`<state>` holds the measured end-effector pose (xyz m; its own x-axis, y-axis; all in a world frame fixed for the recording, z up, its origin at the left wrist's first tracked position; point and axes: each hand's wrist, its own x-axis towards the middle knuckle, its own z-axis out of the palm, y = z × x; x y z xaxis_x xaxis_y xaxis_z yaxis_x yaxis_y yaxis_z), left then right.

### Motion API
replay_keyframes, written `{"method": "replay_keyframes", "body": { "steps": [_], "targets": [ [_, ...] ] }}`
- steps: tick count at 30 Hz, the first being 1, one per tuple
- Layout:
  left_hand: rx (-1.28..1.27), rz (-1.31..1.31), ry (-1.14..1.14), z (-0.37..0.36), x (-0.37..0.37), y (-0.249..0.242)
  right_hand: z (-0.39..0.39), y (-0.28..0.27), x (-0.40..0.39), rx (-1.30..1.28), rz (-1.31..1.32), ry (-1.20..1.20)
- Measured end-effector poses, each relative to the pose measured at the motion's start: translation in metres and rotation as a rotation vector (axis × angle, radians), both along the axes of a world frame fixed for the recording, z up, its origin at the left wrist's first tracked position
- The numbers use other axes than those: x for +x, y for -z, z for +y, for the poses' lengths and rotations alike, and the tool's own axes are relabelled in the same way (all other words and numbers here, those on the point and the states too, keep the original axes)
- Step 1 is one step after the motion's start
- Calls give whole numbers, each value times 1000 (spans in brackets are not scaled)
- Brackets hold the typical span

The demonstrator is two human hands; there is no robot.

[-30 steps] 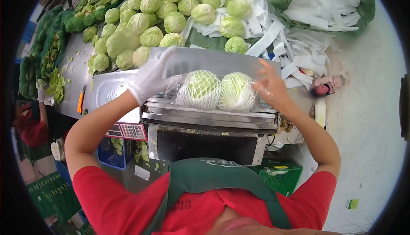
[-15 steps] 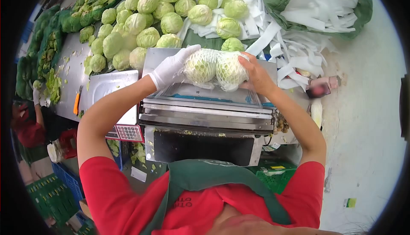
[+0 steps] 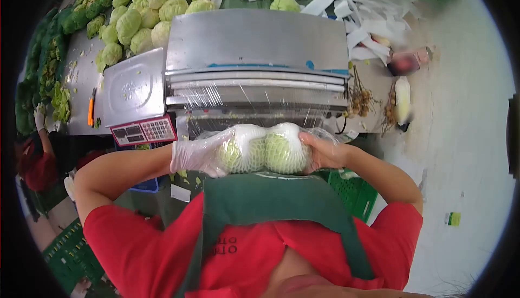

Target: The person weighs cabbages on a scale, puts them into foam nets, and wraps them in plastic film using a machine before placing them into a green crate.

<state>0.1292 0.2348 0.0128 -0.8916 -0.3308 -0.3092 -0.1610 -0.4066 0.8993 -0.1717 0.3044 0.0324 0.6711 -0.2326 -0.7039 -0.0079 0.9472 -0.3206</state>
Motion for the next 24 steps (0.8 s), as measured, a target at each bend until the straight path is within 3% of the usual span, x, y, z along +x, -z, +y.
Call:
{"method": "replay_keyframes", "body": {
  "steps": [1,2,4,6,8,9,10,12,13,14,15,16,17,18,20,22,24],
  "targets": [
    [-810,312,-153,12,-11,9,5,14,0,32,-9,-6],
    [-806,312,-147,14,-5,13,9,23,0,35,-12,-1],
    [681,-143,78,7,15,19,16,38,-2,-93,39,10],
    [744,-166,15,18,14,19,34,52,-4,-5,30,63],
    [873,-53,-209,36,16,8,56,51,-9,41,-13,291],
    [602,-113,-209,46,46,32,64,45,-12,61,-10,377],
    [600,-118,-205,47,67,32,72,40,-11,61,-13,383],
    [902,-157,-631,50,91,25,92,32,-5,-144,184,471],
    [510,-301,-627,65,91,17,104,34,2,-384,366,501],
    [110,-433,-606,82,86,6,112,40,8,-384,358,502],
    [-76,-394,-657,102,81,10,119,47,12,-612,601,490],
    [-242,-408,-684,110,81,18,122,52,16,-836,846,468],
    [-362,-420,-794,109,76,17,115,45,27,-851,887,654],
    [-485,-428,-905,100,64,10,109,40,29,-855,882,654],
    [-523,-406,-1127,78,36,-9,96,27,30,-695,885,867],
    [-59,-265,-1266,60,34,-4,85,15,25,-651,903,970],
    [449,-315,-1452,53,25,-26,92,20,-6,-253,385,1242]
  ]
}}
